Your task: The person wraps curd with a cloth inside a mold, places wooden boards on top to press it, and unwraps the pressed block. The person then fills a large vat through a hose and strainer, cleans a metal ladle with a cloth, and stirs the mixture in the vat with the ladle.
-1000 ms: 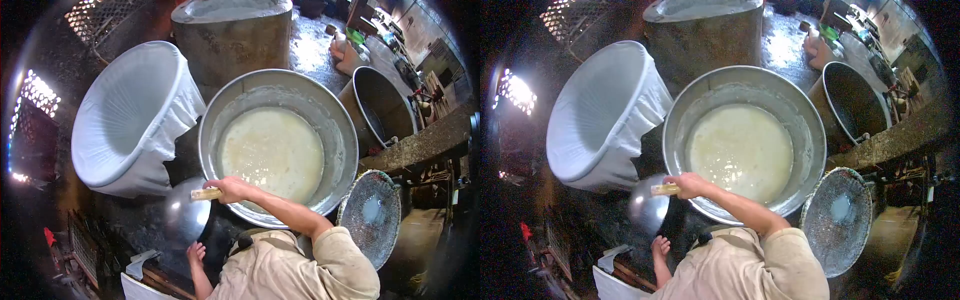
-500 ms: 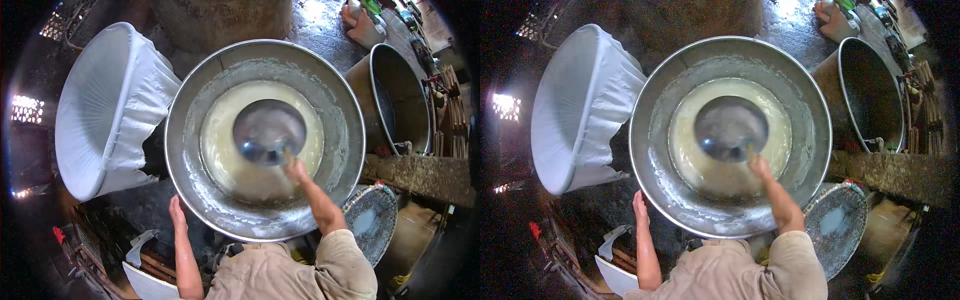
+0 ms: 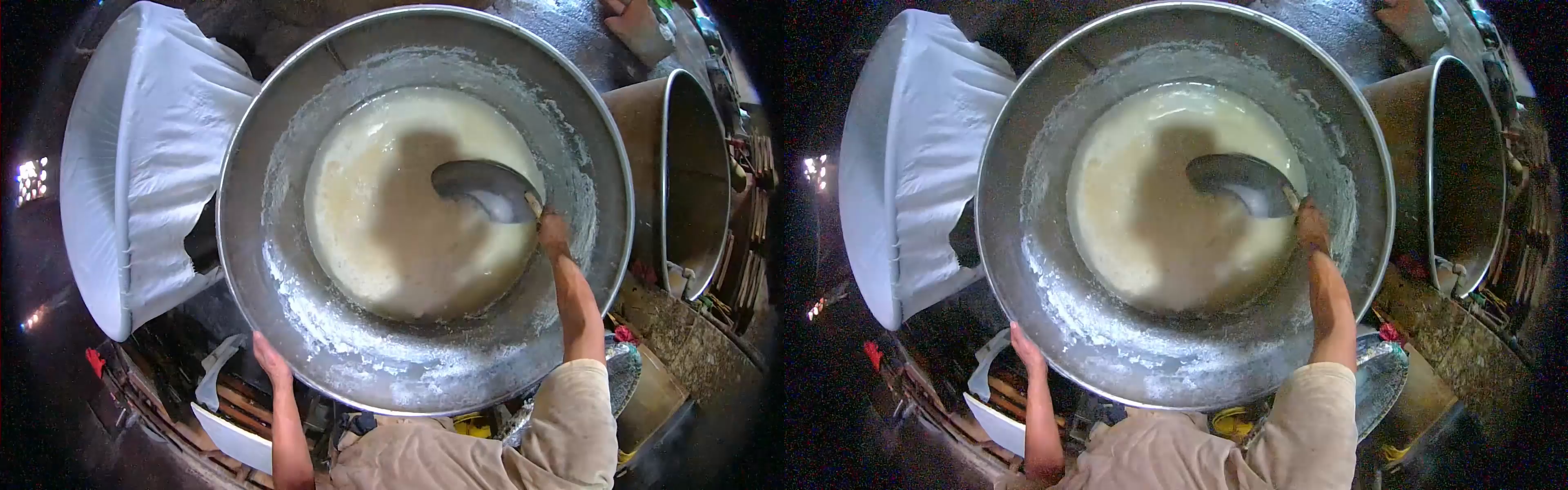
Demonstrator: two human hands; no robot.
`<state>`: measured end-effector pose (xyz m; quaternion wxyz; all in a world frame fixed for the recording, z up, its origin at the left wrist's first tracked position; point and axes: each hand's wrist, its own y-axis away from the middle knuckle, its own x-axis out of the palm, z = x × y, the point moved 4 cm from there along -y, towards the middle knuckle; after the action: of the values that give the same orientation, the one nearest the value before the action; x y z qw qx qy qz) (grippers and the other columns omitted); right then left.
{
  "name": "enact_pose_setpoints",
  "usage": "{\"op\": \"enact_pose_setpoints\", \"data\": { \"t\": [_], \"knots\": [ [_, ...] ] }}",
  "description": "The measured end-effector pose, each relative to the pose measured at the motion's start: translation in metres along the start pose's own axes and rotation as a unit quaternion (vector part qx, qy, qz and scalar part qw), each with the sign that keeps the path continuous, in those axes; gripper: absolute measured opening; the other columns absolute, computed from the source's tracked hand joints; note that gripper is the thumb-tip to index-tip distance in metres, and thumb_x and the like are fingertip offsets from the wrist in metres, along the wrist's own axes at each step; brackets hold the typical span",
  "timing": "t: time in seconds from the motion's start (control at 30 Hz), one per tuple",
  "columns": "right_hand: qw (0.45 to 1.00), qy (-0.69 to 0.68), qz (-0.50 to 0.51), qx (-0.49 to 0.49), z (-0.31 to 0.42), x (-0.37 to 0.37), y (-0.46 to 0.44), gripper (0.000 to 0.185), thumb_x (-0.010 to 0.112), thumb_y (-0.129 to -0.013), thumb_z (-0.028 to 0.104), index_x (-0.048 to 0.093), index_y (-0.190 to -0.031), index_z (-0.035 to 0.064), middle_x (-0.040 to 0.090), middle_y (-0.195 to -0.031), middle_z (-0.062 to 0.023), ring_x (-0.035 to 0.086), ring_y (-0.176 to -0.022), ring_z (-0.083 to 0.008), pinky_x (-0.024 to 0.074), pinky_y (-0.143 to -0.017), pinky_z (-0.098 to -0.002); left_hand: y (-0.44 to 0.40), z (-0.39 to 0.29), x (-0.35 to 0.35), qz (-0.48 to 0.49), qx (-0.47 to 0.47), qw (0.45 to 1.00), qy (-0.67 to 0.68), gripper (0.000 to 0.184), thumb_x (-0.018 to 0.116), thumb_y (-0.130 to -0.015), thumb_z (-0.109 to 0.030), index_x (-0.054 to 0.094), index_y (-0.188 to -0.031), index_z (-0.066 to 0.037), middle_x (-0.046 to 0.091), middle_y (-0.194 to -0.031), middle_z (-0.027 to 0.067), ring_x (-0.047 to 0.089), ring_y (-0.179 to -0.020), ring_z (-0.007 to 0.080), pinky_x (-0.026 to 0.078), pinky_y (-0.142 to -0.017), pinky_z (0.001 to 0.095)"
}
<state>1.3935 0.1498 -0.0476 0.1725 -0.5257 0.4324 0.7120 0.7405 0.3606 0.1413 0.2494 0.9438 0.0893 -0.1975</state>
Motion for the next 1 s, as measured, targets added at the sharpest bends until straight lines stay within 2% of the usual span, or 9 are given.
{"op": "enact_pose_setpoints", "data": {
  "t": [0.1, 0.17, 0.37, 0.5, 0.57, 0.67, 0.8, 0.9, 1.0],
  "knots": [
    [0.992, 0.07, 0.053, -0.085, 0.021, 0.014, 0.004, 0.029, 0.05, -0.085, 0.013, 0.048, -0.108, -0.0046, 0.061, -0.086, -0.0267, 0.061, -0.082, -0.0426, 0.0488, -0.069, -0.0498, 0.003, -0.005, 0.0, 0.005, -0.005, 1.0, -0.026, 0.062, 0.035, -0.095, -0.047, 0.044, -0.122, 0.008, 0.05, -0.119, 0.0184, 0.05, -0.104, 0.0256, 0.039, -0.092, 0.0367],
    [0.969, 0.133, 0.172, -0.115, 0.027, 0.036, 0.002, 0.029, 0.046, -0.088, 0.018, 0.05, -0.107, -0.0035, 0.061, -0.086, -0.0259, 0.062, -0.081, -0.0405, 0.0505, -0.07, -0.0475, 0.004, 0.0, -0.003, -0.027, -0.02, 0.999, -0.037, 0.062, 0.036, -0.094, -0.047, 0.042, -0.123, 0.008, 0.049, -0.121, 0.0181, 0.049, -0.106, 0.0254, 0.039, -0.093, 0.0366],
    [0.939, 0.158, 0.179, -0.246, 0.018, 0.113, 0.01, 0.029, 0.051, -0.084, 0.015, 0.053, -0.108, -0.0001, 0.062, -0.09, -0.0225, 0.063, -0.085, -0.0356, 0.0513, -0.074, -0.0445, 0.008, -0.002, 0.0, -0.042, -0.043, 0.998, -0.013, 0.062, 0.037, -0.094, -0.047, 0.04, -0.125, 0.006, 0.046, -0.124, 0.0171, 0.047, -0.109, 0.0249, 0.037, -0.095, 0.0365],
    [0.918, 0.181, 0.265, -0.235, 0.036, 0.12, 0.02, 0.026, 0.052, -0.083, 0.015, 0.056, -0.106, 0.001, 0.062, -0.091, -0.0209, 0.062, -0.089, -0.0338, 0.0502, -0.078, -0.0431, 0.009, -0.004, 0.0, -0.035, -0.038, 0.998, -0.018, 0.061, 0.037, -0.094, -0.046, 0.041, -0.124, 0.006, 0.047, -0.123, 0.0169, 0.047, -0.109, 0.0246, 0.037, -0.095, 0.0357],
    [0.912, 0.089, 0.316, -0.245, 0.053, 0.104, 0.032, 0.022, 0.055, -0.083, 0.017, 0.058, -0.1, 0.0028, 0.062, -0.085, -0.0181, 0.062, -0.086, -0.0311, 0.0499, -0.077, -0.0419, 0.008, -0.005, 0.002, -0.025, -0.037, 0.999, -0.006, 0.06, 0.037, -0.094, -0.046, 0.042, -0.124, 0.006, 0.048, -0.123, 0.0169, 0.048, -0.108, 0.0246, 0.038, -0.095, 0.0356],
    [0.913, 0.038, 0.231, -0.333, 0.049, 0.135, 0.046, 0.019, 0.059, -0.081, 0.015, 0.06, -0.096, 0.0034, 0.06, -0.076, -0.0153, 0.062, -0.077, -0.0299, 0.0501, -0.072, -0.0393, 0.005, 0.0, -0.002, -0.018, -0.036, 0.999, 0.008, 0.059, 0.037, -0.095, -0.045, 0.043, -0.123, 0.007, 0.048, -0.122, 0.0171, 0.049, -0.107, 0.0249, 0.038, -0.094, 0.0357],
    [0.924, -0.021, 0.201, -0.325, 0.032, 0.168, 0.069, 0.015, 0.057, -0.082, 0.014, 0.061, -0.094, 0.0059, 0.061, -0.078, -0.013, 0.061, -0.076, -0.0293, 0.0496, -0.069, -0.0392, 0.001, 0.011, -0.007, -0.063, -0.022, 0.998, -0.014, 0.059, 0.036, -0.095, -0.043, 0.045, -0.122, 0.009, 0.05, -0.121, 0.0181, 0.05, -0.106, 0.026, 0.038, -0.093, 0.0359],
    [0.931, -0.057, 0.171, -0.318, 0.036, 0.149, 0.083, 0.013, 0.056, -0.084, 0.014, 0.062, -0.093, 0.0075, 0.061, -0.08, -0.0115, 0.061, -0.075, -0.0289, 0.0493, -0.068, -0.039, 0.003, -0.003, 0.0, -0.036, -0.006, 0.998, -0.042, 0.059, 0.035, -0.095, -0.042, 0.046, -0.121, 0.01, 0.051, -0.12, 0.019, 0.05, -0.107, 0.0261, 0.038, -0.094, 0.0353],
    [0.943, 0.097, 0.169, -0.27, 0.062, 0.128, 0.107, 0.016, 0.053, -0.083, 0.014, 0.061, -0.095, 0.0074, 0.064, -0.088, -0.0133, 0.064, -0.08, -0.0285, 0.0512, -0.067, -0.0399, 0.009, -0.014, 0.006, -0.029, 0.028, 0.997, -0.066, 0.057, 0.035, -0.095, -0.042, 0.048, -0.119, 0.009, 0.054, -0.115, 0.0188, 0.052, -0.102, 0.0258, 0.039, -0.091, 0.035]
  ]
}}
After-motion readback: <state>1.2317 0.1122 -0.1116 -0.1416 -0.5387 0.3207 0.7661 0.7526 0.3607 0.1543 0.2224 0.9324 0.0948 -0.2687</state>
